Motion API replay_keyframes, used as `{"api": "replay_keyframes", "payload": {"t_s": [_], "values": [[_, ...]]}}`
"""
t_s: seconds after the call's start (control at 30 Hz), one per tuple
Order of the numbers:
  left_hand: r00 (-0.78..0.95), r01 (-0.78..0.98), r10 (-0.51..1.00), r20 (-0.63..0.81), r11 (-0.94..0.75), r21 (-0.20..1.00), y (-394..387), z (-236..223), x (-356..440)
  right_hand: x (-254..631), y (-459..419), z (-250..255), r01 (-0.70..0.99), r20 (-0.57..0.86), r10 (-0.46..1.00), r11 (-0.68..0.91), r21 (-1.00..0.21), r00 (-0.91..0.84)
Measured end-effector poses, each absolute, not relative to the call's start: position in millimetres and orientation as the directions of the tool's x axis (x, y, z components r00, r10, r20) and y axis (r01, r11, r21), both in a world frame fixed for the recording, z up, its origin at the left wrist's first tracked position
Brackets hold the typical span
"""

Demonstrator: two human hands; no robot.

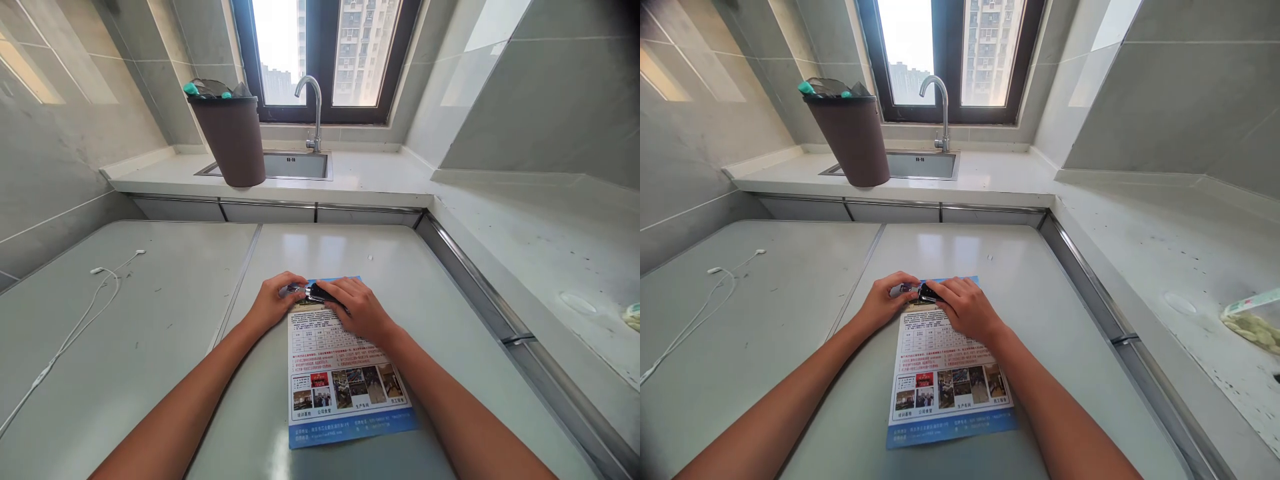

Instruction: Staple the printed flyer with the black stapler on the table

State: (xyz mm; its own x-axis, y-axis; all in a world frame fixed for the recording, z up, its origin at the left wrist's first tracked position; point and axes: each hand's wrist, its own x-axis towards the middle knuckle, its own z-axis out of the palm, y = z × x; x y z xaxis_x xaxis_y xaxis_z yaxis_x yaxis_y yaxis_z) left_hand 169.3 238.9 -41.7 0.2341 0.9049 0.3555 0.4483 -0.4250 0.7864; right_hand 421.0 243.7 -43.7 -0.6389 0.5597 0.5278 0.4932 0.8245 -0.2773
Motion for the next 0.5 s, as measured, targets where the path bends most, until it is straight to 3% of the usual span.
{"api": "replay_keyframes", "payload": {"t_s": [0.33, 0.5], "values": [[0.218, 0.385, 0.921, 0.324, -0.386, 0.838, 237.4, -40.6, 171.9, 420.9, 242.4, -41.7, 0.472, 0.568, 0.540, 0.837, -0.279, -0.621], [0.253, 0.419, 0.891, 0.377, -0.453, 0.787, 238.6, -42.6, 174.2, 421.4, 241.5, -41.1, 0.479, 0.549, 0.560, 0.825, -0.299, -0.621]]}}
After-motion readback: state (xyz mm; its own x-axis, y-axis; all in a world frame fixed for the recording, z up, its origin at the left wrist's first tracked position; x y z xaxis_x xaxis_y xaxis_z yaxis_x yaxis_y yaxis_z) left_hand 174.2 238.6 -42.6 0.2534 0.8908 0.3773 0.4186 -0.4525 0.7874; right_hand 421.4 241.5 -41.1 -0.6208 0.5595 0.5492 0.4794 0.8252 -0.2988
